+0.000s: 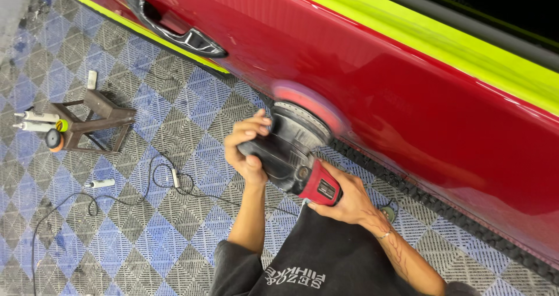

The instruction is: The person uses a red and black electric polisher with a round pad to buff the side panel of a red car. The person moves the polisher in circular and sweeping motions along the door and rear quarter panel, working around the door handle and along the taped window edges.

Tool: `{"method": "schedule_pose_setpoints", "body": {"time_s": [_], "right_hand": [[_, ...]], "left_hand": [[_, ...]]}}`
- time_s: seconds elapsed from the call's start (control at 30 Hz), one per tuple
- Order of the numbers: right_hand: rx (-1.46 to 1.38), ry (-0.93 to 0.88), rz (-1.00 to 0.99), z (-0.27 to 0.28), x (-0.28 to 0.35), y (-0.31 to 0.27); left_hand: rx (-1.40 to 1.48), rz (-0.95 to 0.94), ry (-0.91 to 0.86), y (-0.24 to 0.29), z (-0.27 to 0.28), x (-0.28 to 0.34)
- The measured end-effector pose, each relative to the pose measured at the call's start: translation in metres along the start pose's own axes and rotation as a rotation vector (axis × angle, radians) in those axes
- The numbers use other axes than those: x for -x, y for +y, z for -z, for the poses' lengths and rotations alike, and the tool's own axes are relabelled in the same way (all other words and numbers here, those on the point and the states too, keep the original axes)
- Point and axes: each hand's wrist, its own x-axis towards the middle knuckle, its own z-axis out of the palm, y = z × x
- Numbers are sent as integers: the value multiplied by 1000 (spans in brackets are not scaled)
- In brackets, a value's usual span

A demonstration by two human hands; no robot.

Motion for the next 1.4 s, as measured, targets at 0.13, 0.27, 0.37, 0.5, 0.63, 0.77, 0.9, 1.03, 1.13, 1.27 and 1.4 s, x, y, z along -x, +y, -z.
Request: {"method": "schedule_pose_setpoints", "body": {"time_s": [0.13, 0.27, 0.37, 0.5, 0.63, 0.77, 0.9, 1.03, 1.13, 1.27, 1.4], "right_hand": [[-30, -35, -5, -15, -35, -21], [-21, -47, -3, -25, -63, -34], [17, -66, -50, -29, -74, -35], [81, -81, -102, -32, -73, -30], [101, -74, -116, -20, -58, -17], [150, -54, -139, 0, -23, -4], [176, -22, -58, 26, 23, 11], [189, -31, -119, 53, 75, 27], [196, -34, -192, 72, 117, 39], [167, 18, -117, 100, 173, 58], [184, 50, -154, 123, 227, 79]], "left_hand": [[-31, 6, 46, -19, 35, -26], [-38, 14, 76, -38, 63, -41], [54, 87, 122, -49, 76, -41], [21, 141, 171, -58, 81, -33], [-20, 196, 193, -59, 65, -10], [-33, 193, 227, -49, 32, 25], [-30, 199, 201, -34, -6, 65], [-39, 180, 145, -14, -48, 104], [-20, 171, 98, 5, -81, 132], [-10, 107, 23, 26, -127, 164], [19, 38, -33, 49, -169, 189]]}}
